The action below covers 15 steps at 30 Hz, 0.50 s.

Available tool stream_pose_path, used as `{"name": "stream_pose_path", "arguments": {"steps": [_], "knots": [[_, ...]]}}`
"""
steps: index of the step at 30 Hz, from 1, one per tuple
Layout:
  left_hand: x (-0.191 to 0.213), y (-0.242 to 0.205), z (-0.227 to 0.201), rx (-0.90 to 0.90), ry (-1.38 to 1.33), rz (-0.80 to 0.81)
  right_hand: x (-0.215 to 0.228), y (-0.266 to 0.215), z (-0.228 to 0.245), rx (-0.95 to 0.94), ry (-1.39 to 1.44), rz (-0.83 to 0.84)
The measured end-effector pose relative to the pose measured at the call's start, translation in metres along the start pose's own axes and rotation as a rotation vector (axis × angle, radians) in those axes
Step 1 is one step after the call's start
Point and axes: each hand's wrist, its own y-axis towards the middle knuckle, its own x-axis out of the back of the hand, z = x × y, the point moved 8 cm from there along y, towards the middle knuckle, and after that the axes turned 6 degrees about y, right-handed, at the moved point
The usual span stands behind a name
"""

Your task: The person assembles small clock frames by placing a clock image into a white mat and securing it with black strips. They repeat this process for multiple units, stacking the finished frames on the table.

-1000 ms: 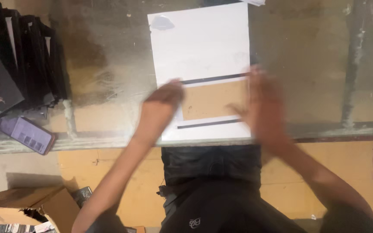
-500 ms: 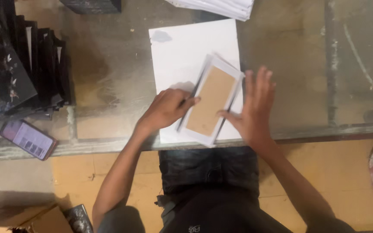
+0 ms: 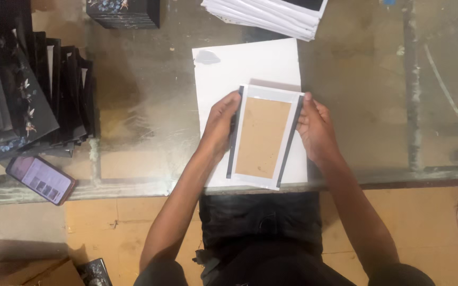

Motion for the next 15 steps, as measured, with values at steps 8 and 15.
{"name": "stream_pose_path", "arguments": {"steps": [8,15], "knots": [[0.01,0.008,0.006,0.112,-0.198,-0.188,-0.002,0.015,-0.003,-0.037,-0.186,-0.035],[0.014,0.007,0.0,0.059,-0.178,-0.218,-0.007,0.015,-0.005,-0.024,-0.2,-0.081]]}}
